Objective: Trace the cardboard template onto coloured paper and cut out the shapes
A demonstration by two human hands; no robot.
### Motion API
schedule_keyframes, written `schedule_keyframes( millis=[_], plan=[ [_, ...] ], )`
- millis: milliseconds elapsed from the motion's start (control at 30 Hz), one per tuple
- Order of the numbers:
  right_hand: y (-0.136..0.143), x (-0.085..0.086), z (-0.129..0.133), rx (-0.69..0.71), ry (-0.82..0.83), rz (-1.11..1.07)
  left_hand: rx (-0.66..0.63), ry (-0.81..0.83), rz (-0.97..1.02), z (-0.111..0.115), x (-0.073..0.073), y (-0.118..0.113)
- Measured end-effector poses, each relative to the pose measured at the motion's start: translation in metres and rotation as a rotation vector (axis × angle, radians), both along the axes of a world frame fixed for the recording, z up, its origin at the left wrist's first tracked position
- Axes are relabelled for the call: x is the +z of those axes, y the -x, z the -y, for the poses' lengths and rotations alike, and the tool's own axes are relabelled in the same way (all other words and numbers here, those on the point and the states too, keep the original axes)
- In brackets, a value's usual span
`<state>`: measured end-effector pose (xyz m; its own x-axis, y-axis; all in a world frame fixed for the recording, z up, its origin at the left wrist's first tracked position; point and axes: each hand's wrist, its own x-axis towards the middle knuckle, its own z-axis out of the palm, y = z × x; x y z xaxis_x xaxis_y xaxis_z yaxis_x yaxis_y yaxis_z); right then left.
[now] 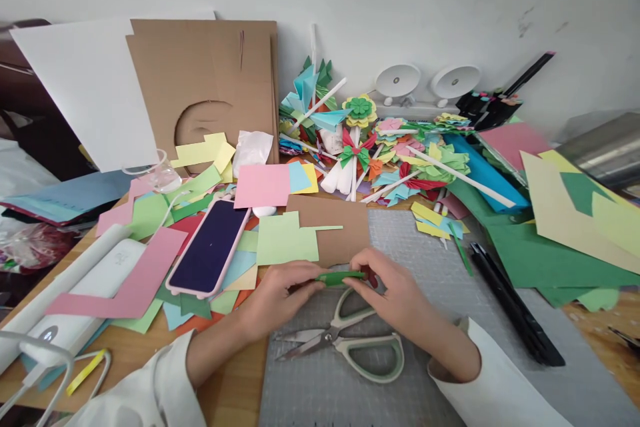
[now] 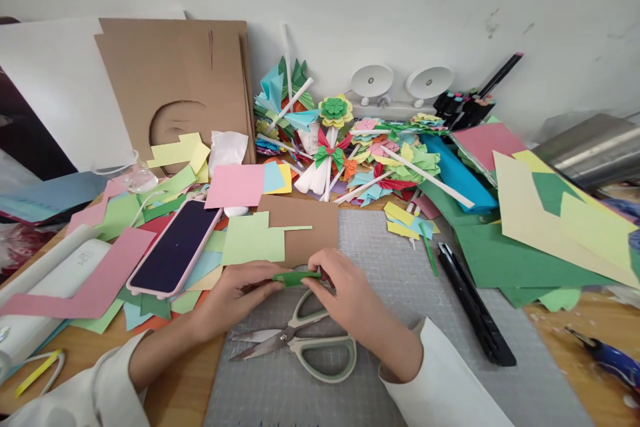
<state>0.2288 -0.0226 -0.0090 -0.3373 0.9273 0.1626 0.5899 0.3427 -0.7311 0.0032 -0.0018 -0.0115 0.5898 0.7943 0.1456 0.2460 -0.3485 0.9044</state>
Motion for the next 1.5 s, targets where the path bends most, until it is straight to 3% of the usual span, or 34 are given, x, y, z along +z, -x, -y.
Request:
schedule_keyframes(
  millis=[367, 667, 1067, 1233, 1333, 1400, 1500],
  plan=[
    [-0.007, 0.004, -0.002, 0.078, -0.010, 0.015, 0.112, -0.019, 0.063, 0.003, -0.004, -0.001],
    [-0.010, 0.002, -0.004, 0.163, 0.015, 0.060, 0.063, -0.102, 0.004, 0.002, -0.005, -0.001],
    [-0.006, 0.009, -0.003, 0.174, -0.023, 0.014, -0.130, -0.280, -0.009, 0.000, -0.011, 0.002],
    [-0.003, 0.011, -0.003, 0.102, 0.015, -0.020, -0.090, -0.314, -0.027, 0.002, -0.009, 0.001],
    [-0.011, 0.018, -0.005, 0.003, 0.014, -0.044, 0.038, -0.299, -0.027, 0.002, -0.005, 0.002],
    [-0.030, 0.023, -0.008, -0.146, 0.005, -0.088, 0.173, -0.279, -0.019, -0.003, -0.001, 0.006],
    [-0.080, 0.026, -0.018, -0.409, 0.002, -0.162, 0.355, -0.278, -0.026, -0.018, 0.004, 0.018]
  ],
)
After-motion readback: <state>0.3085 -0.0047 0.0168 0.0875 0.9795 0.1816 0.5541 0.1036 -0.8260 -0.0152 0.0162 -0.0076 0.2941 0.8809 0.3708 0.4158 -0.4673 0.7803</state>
